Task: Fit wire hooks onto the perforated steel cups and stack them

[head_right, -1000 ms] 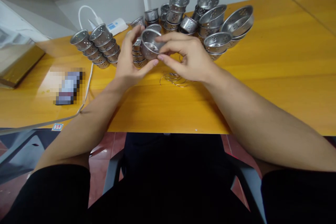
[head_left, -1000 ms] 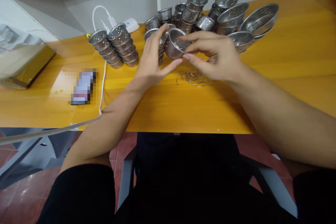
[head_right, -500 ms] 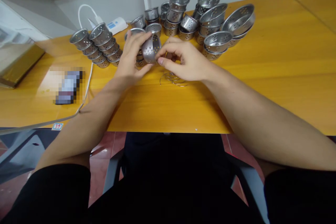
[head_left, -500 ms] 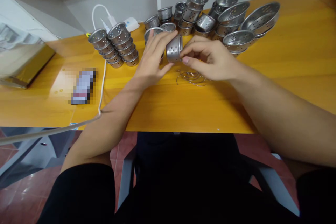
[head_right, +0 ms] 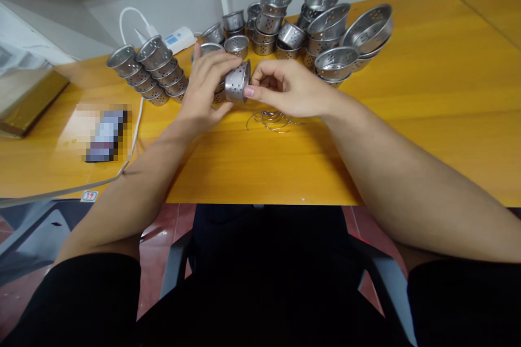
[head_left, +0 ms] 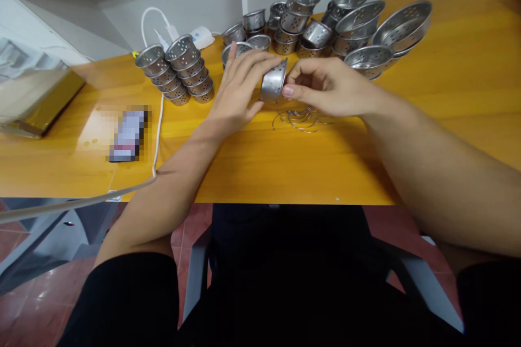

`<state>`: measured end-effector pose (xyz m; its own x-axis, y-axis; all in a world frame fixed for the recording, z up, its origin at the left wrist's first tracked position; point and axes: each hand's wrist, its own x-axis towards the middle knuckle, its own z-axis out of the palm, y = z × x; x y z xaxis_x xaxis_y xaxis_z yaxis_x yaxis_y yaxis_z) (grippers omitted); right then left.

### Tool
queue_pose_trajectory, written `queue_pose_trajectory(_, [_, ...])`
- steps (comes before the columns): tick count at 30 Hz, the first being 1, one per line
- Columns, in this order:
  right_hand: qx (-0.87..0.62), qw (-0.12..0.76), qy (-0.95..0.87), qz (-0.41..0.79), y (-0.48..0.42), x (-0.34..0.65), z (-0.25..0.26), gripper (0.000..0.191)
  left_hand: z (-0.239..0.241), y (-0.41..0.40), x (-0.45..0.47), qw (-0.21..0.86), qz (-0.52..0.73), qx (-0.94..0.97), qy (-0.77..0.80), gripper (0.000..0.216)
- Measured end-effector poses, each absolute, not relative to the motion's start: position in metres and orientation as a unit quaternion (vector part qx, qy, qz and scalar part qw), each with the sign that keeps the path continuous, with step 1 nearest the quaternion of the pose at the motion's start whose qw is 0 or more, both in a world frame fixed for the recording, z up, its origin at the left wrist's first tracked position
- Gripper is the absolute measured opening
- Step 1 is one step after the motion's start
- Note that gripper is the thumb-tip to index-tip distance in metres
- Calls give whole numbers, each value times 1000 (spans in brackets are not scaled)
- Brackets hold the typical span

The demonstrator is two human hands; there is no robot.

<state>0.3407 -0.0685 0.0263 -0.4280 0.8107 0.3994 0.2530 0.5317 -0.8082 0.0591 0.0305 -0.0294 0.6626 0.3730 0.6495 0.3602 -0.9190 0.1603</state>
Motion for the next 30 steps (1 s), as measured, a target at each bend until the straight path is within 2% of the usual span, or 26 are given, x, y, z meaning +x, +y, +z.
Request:
queue_pose_trajectory(5, [-348,417,-768,339,-70,343,28,73,-29,32,57,11,349,916,196,79])
queue_pose_trajectory(13, [-369,401,-800,251,-74,346,38,56,-25,31,58,-2,347,916,201,81])
queue_pose_trajectory(17, [-336,420,-800,266,-74,351,40,56,-18,26,54,-4,353,910,218,78])
queue_pose_trajectory(20, [-304,415,-805,295,-80,355,44,48,-11,22,50,-7,361,900,245,78])
queue_pose_trajectory(23, [-296,402,-812,304,-85,353,48,42,-5,21,47,-43,429,877,213,79])
queue_pose_trajectory(27, [-338,382,-822,253,-77,355,38,51,-3,28,43,-39,535,817,212,91])
queue_pose_trajectory(30, [-385,305,-846,208,-57,368,19,64,-15,48,37,17,514,811,279,95])
